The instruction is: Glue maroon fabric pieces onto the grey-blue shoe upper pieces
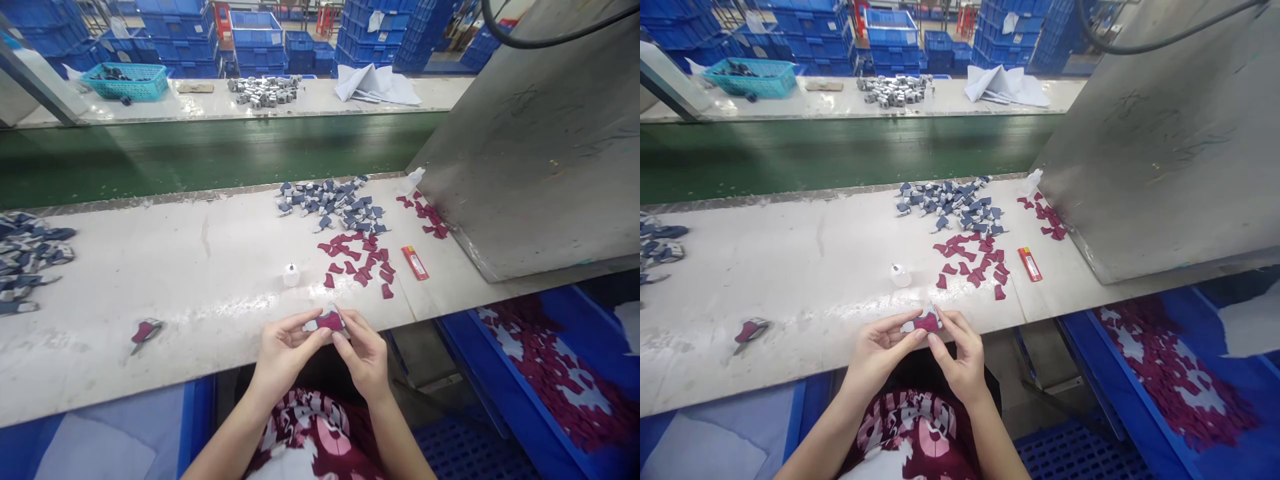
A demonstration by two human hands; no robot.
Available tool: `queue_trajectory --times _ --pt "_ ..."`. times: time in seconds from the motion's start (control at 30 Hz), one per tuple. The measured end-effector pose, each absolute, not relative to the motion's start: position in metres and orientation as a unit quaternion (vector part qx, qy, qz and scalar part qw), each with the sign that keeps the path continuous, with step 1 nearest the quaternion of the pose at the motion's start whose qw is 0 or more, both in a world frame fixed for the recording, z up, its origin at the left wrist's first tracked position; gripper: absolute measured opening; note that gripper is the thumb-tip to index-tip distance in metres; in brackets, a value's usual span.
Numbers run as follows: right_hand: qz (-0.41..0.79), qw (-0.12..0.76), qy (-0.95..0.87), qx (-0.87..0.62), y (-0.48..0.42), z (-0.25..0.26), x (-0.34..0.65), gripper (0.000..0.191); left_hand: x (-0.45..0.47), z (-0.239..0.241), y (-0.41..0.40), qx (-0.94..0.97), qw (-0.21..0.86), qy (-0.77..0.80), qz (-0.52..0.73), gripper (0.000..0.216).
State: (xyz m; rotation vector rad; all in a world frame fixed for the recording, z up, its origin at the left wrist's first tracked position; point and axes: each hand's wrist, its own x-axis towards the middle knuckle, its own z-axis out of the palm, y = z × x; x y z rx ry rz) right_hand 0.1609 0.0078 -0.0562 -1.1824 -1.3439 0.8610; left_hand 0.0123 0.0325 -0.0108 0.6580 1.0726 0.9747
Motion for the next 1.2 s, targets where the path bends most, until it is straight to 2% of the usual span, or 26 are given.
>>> queue_trajectory --times 0.17,0.3,0.5,0.57,0.63,0.73,0.83,0.93,1.03,1.2 --pt "0.346 0.538 -0.579 -0.505 0.007 -0.051 0.161 0.036 0.014 -0.006 0.033 0.273 0.705 0.476 0.450 0.043" --pt "0.380 0.540 -0.565 -0.495 0.006 -0.053 0.158 0.035 0.013 -0.007 0.034 0.273 0.699 0.483 0.452 0.041" --pt "0.446 0.508 -0.573 -0.464 0.019 -0.059 0.144 0.033 -0.025 -0.019 0.037 0.348 0.622 0.548 0.438 0.033" --pt "0.396 0.507 -0.599 -0.477 0.027 -0.060 0.137 0.033 -0.053 -0.025 0.038 0.393 0.535 0.605 0.439 0.029" --pt "0.315 0.505 -0.622 -0.509 0.036 -0.060 0.127 0.032 -0.084 -0.031 0.037 0.438 0.397 0.682 0.431 0.026" --pt "0.241 0.455 -0.658 -0.549 0.050 -0.062 0.111 0.028 -0.128 -0.040 0.036 0.514 0.169 0.770 0.338 0.025" --pt "0.239 0.401 -0.697 -0.545 0.063 -0.068 0.095 0.034 -0.155 -0.043 0.043 0.612 -0.024 0.747 0.260 0.033" --pt "0.231 0.390 -0.718 -0.527 0.071 -0.075 0.088 0.041 -0.159 -0.035 0.068 0.667 -0.116 0.696 0.239 0.040" --pt "0.192 0.435 -0.705 -0.526 0.069 -0.076 0.093 0.045 -0.131 -0.021 0.114 0.707 -0.098 0.649 0.264 0.037" --pt "0.124 0.567 -0.643 -0.501 0.047 -0.072 0.121 0.045 -0.023 -0.020 0.196 0.798 0.075 0.564 0.200 0.036"
